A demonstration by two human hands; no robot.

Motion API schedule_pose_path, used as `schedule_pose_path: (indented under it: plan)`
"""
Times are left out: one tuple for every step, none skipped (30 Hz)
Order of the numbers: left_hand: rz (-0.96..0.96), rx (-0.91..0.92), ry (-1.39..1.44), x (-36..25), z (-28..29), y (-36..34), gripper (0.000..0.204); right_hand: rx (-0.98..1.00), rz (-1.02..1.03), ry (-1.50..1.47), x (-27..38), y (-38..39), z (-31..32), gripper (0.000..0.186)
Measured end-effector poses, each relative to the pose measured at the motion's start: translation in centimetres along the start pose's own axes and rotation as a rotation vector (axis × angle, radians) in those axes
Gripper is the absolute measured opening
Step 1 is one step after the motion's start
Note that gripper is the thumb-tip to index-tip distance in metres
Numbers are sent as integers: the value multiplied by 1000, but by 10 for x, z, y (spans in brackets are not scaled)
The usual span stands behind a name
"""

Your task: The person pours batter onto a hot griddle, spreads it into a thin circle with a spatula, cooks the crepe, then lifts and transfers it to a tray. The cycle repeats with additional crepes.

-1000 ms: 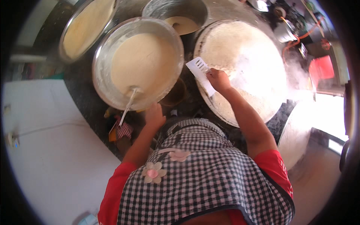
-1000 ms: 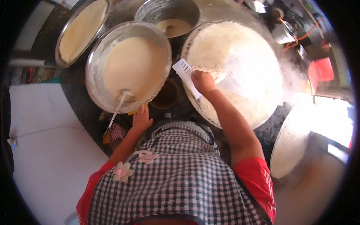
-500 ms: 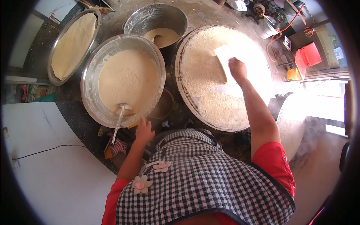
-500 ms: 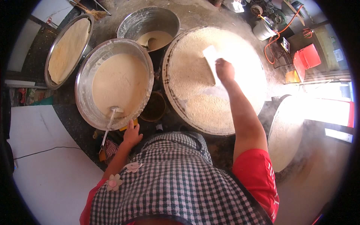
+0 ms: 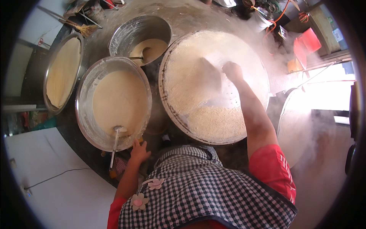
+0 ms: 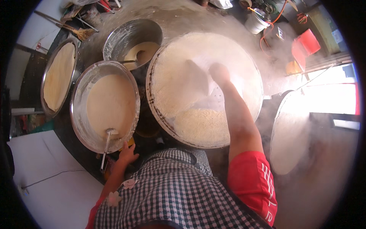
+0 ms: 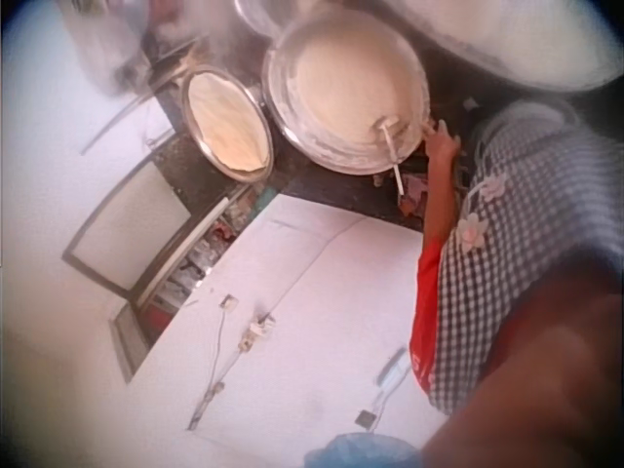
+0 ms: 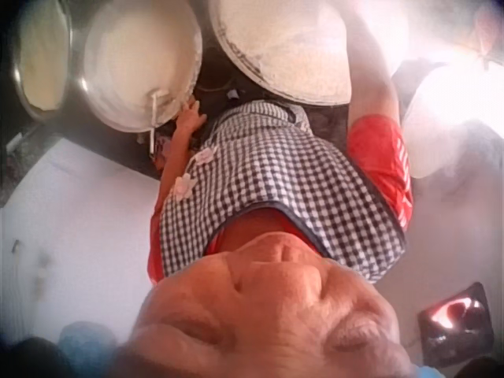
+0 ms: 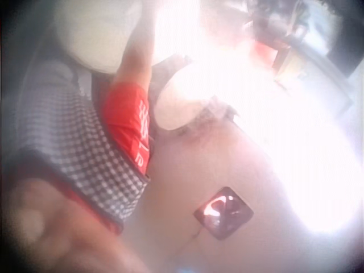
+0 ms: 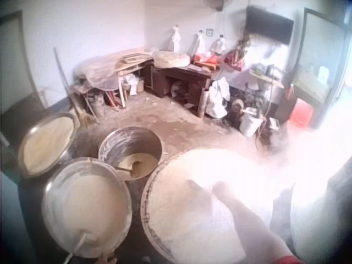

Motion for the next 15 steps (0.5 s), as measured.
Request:
schedule_pose_path:
  plan:
    - [3,15,-10,-1,1,-1,66,-7,33,45,-12,-2,3,16]
    - [-1,13,-7,-3,3,-1,67,-54,124,93,-16,-1,8,16]
    - [-4,12,-1,-4,6,-1,67,-20,42,26,-37,4,6,16]
    - [5,24,1,-4,6,0,68,-29,17,-36,-53,12,11,17]
    - [0,18,9,-5,8,1,68,-37,-54,-130,-72,22,17,17]
    - [8,24,14,-5,8,1,69,-58,-249,-346,-101,35,20,18]
    - [17,31,22,-5,7,1,70,-98,-468,-595,-129,59,22,18]
    - [10,18,16,-7,8,2,70,-116,-556,-734,-142,75,26,20]
    - [6,5,9,-7,8,2,71,-124,-704,-864,-154,87,26,21]
    - [6,-9,-7,-7,8,3,71,-125,-546,-790,-143,76,40,21]
    - [-2,-12,2,-7,7,3,71,-96,-474,-709,-128,71,45,20]
    - [-4,-18,0,-7,5,3,71,-99,-456,-598,-114,68,51,20]
    - [-3,-27,-5,-6,5,4,71,-116,-324,-629,-77,55,43,17]
    - [-5,-26,-9,-5,3,4,71,-70,-214,-807,-35,44,27,15]
    - [-9,-29,-13,-5,3,2,71,49,-68,-877,18,41,6,17]
Point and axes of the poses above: each hand's wrist, its own y-axis away from the middle knuckle, its own z-axis out of the back of the hand, x = y × z, the point moved 10 cm from there along -y, towards the middle knuckle, and after that the axes turned 8 degrees about z, right-handed, at the moved point
